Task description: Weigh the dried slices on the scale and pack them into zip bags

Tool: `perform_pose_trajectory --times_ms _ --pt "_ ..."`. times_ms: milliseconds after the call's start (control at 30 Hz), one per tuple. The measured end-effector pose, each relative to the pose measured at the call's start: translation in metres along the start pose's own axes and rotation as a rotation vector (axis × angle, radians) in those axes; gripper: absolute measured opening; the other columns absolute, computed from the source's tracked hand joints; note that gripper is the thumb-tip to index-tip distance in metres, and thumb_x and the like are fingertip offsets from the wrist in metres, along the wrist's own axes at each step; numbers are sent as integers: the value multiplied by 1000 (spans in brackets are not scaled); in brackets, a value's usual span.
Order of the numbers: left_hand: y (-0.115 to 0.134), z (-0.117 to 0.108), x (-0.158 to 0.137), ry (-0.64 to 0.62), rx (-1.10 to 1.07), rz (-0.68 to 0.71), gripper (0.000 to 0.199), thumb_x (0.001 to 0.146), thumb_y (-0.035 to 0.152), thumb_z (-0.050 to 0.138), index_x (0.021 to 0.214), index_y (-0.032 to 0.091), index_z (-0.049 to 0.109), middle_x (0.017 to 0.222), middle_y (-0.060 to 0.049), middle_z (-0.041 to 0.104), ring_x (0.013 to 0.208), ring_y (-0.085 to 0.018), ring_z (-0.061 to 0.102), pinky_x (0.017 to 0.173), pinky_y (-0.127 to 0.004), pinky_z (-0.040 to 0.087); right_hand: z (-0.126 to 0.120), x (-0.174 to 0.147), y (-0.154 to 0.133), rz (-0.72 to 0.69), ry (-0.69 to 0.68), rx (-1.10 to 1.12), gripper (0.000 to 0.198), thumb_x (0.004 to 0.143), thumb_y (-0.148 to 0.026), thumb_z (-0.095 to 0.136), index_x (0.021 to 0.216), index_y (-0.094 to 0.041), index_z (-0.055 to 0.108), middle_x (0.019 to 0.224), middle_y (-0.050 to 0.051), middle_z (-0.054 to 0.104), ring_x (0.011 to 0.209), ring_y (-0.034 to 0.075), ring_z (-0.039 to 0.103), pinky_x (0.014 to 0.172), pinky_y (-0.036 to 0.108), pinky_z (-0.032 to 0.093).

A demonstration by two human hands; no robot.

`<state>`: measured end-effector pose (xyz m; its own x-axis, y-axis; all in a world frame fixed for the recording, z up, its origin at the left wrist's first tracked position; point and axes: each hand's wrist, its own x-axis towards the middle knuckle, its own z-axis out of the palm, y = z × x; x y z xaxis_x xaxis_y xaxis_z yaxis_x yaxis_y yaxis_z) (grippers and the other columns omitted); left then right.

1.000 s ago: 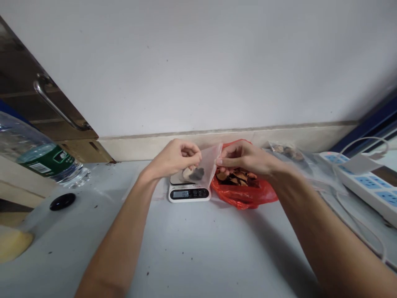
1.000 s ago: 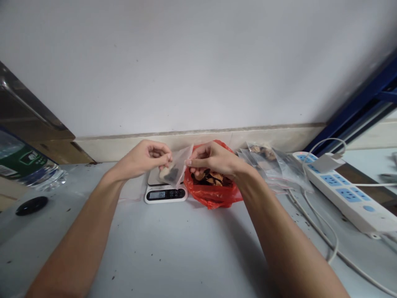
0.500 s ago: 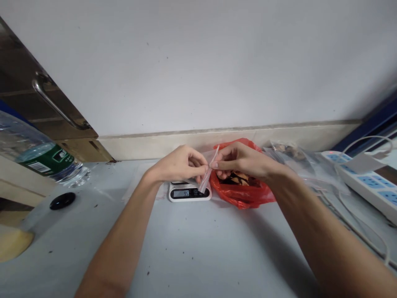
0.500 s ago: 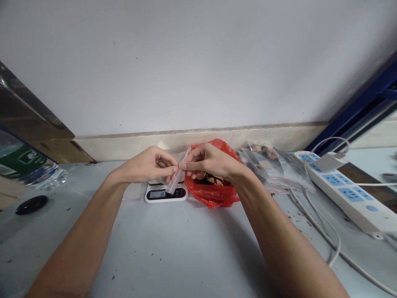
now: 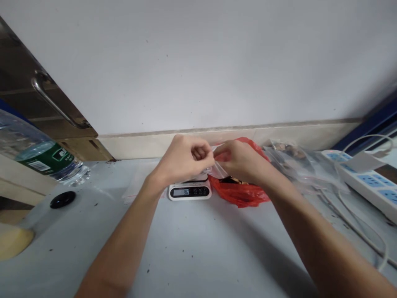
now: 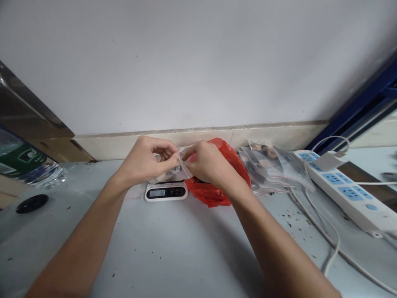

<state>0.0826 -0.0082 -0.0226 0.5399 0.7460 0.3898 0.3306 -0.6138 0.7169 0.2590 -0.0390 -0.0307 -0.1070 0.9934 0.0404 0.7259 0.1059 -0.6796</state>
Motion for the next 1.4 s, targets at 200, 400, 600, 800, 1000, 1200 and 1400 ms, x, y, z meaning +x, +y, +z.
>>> perform_pose_trajectory --times_ms 200,400,600,800,1000,1200,1400 --pt "-17 -6 5 324 77 20 22 96 36 60 103 21 74 116 -7 78 112 -23 70 95 -33 56 -27 -5 14 -111 -39 67 71 75 -32 80 144 -27 61 86 1 72 78 23 66 73 32 52" --pt "-40 -10 8 91 -393 -340 66 98 46 66 157 28 44 133 -13 71 125 -27 69 102 -43 57 -50 -8 36 -197 93 200 100 74 -61 84 158 -29 41 93 3 73 82 23 68 71 31 54" --pt "-35 -2 14 249 -627 -365 74 72 32 95 139 19 65 97 -6 81 105 -23 76 99 -37 56 -85 -21 51 -195 -96 74 69 78 -75 72 123 -22 72 102 10 78 90 27 72 81 40 58" --pt "-32 20 24 299 -600 -268 42 66 35 97 101 18 83 93 -7 84 95 -23 78 93 -36 59 -109 -31 72 -18 -244 -232 53 83 -72 61 89 -23 80 88 8 79 78 26 69 69 38 54" --pt "-9 38 29 331 -487 72 9 82 27 86 89 21 86 99 -5 85 103 -22 79 96 -32 61 -95 -21 67 36 31 -276 66 72 -60 77 125 -21 73 101 11 79 86 28 73 74 40 59" --pt "2 34 28 410 -483 172 4 83 26 86 87 24 85 97 -2 85 100 -22 80 96 -34 63 -89 -16 56 -50 -35 -311 40 76 -53 75 102 -23 83 95 8 80 84 26 72 74 36 57" --pt "-13 6 25 521 -502 20 29 77 32 90 103 22 80 97 -3 83 101 -23 80 91 -35 66 -75 -12 54 -165 12 91 26 78 -48 72 84 -23 78 96 6 81 91 27 75 80 37 59"
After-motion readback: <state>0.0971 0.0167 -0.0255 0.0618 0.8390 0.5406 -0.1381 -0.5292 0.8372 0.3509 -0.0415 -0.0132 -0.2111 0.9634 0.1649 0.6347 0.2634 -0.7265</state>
